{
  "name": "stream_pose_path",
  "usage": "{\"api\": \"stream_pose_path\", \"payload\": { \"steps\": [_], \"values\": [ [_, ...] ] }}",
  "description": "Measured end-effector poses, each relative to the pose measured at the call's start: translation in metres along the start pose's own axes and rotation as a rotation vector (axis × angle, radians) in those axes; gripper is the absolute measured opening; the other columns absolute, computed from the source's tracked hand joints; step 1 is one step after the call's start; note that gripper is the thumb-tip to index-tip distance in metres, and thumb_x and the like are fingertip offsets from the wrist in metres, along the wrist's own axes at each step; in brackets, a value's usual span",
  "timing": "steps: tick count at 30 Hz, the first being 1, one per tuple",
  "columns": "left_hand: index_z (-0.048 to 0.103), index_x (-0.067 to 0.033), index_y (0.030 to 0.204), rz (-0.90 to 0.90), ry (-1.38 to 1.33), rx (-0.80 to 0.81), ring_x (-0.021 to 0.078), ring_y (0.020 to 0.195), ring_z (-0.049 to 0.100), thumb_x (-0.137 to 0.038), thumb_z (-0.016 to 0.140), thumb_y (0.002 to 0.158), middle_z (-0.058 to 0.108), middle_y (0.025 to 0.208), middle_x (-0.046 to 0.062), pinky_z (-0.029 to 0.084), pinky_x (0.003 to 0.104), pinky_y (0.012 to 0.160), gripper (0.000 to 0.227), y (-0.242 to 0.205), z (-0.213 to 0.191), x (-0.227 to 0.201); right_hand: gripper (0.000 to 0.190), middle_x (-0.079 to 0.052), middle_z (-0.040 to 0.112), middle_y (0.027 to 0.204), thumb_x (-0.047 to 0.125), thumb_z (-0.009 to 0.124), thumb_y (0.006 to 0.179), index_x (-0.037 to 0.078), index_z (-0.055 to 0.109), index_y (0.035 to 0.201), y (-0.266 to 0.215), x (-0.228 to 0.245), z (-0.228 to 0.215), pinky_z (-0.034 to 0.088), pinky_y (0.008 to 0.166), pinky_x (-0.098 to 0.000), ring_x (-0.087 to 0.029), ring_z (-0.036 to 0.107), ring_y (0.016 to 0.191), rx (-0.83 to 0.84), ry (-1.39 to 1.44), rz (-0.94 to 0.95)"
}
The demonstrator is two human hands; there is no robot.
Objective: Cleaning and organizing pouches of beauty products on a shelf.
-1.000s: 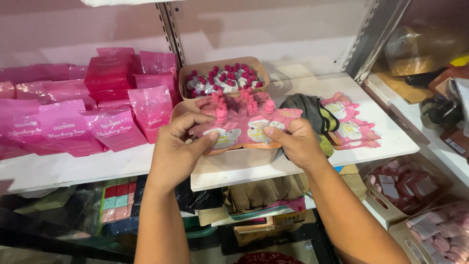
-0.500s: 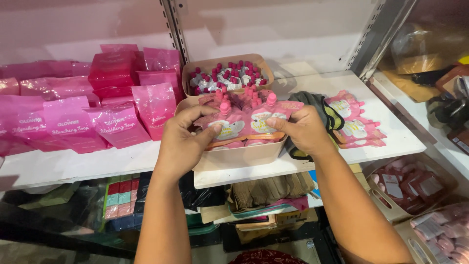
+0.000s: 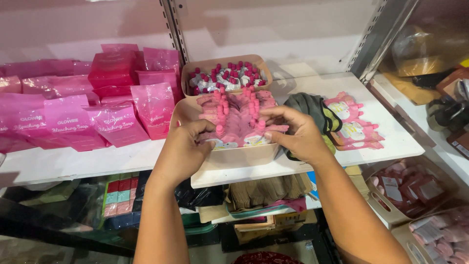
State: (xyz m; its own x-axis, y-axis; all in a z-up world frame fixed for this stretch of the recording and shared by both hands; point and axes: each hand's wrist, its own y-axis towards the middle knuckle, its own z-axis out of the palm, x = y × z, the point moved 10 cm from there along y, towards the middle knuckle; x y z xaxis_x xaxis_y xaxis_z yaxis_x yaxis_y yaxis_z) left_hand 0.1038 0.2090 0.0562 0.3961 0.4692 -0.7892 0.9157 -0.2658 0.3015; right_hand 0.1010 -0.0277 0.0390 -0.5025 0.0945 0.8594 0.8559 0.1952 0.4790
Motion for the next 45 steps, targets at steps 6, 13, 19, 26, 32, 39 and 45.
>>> {"api": "stream_pose_path", "payload": {
  "steps": [6,13,19,26,32,39,45],
  "values": [
    [0.069,-0.0006,0.098,0.298,0.260,-0.142,0.0237,0.086,0.060,-0.002,0.080,0.071,0.066,0.088,0.008,0.050,0.037,0.075,0.029,-0.007,-0.006,-0.042,0.029,-0.005,0.068,0.113,-0.007,0.071,0.092,0.001,0.071,0.120,-0.012,0.018,-0.001,0.053,0.096,-0.0268,-0.013,0.065,0.107,-0.095,-0.074,-0.215],
    [0.072,-0.0056,0.101,0.234,0.008,-0.216,0.0161,0.079,0.062,-0.005,0.081,0.077,0.062,0.089,0.004,0.052,0.029,0.069,0.026,-0.007,0.009,-0.032,0.023,-0.006,0.071,0.102,-0.007,0.073,0.088,0.004,0.075,0.108,-0.022,0.031,-0.003,0.053,0.085,-0.0259,-0.012,0.067,0.096,-0.140,-0.328,-0.254],
    [0.076,-0.0060,0.091,0.480,0.119,-0.236,0.0213,0.101,0.063,-0.004,0.083,0.076,0.069,0.103,0.005,0.055,0.031,0.080,0.017,-0.014,0.017,-0.036,0.026,-0.008,0.070,0.100,-0.009,0.068,0.089,0.004,0.075,0.111,-0.033,0.038,0.007,0.053,0.087,-0.0299,-0.019,0.067,0.096,-0.107,-0.415,-0.341],
    [0.068,-0.0090,0.128,0.516,0.348,-0.245,0.0295,0.131,0.054,-0.031,0.082,0.081,0.062,0.139,0.009,0.040,0.044,0.112,0.054,-0.020,0.024,-0.051,0.033,-0.009,0.067,0.116,0.001,0.070,0.085,0.008,0.073,0.117,-0.042,0.062,0.023,0.047,0.098,-0.0375,-0.026,0.059,0.109,-0.200,-0.698,-0.397],
    [0.030,-0.0021,0.156,0.440,0.592,-0.161,0.0333,0.153,0.023,-0.048,0.079,0.074,0.031,0.163,0.020,0.015,0.055,0.122,0.106,-0.011,0.040,-0.050,0.064,-0.020,0.048,0.153,0.027,0.066,0.095,0.000,0.047,0.149,-0.044,0.071,0.067,0.028,0.117,-0.0507,-0.035,0.043,0.142,-0.140,-0.930,-0.446],
    [0.026,-0.0035,0.156,0.285,0.727,-0.090,0.0332,0.152,0.019,-0.046,0.082,0.066,0.030,0.161,0.020,0.007,0.062,0.120,0.114,-0.008,0.047,-0.038,0.067,-0.020,0.045,0.157,0.029,0.059,0.099,-0.005,0.040,0.153,-0.041,0.050,0.075,0.023,0.120,-0.0547,-0.034,0.037,0.150,-0.127,-1.080,-0.310],
    [0.023,-0.0035,0.156,0.215,0.660,-0.034,0.0349,0.148,0.024,-0.040,0.086,0.066,0.029,0.164,0.022,0.007,0.062,0.117,0.116,0.000,0.051,-0.028,0.064,-0.022,0.046,0.155,0.025,0.060,0.097,-0.007,0.042,0.150,-0.038,0.046,0.075,0.023,0.119,-0.0557,-0.036,0.039,0.147,-0.164,-1.062,-0.264]
  ]
}}
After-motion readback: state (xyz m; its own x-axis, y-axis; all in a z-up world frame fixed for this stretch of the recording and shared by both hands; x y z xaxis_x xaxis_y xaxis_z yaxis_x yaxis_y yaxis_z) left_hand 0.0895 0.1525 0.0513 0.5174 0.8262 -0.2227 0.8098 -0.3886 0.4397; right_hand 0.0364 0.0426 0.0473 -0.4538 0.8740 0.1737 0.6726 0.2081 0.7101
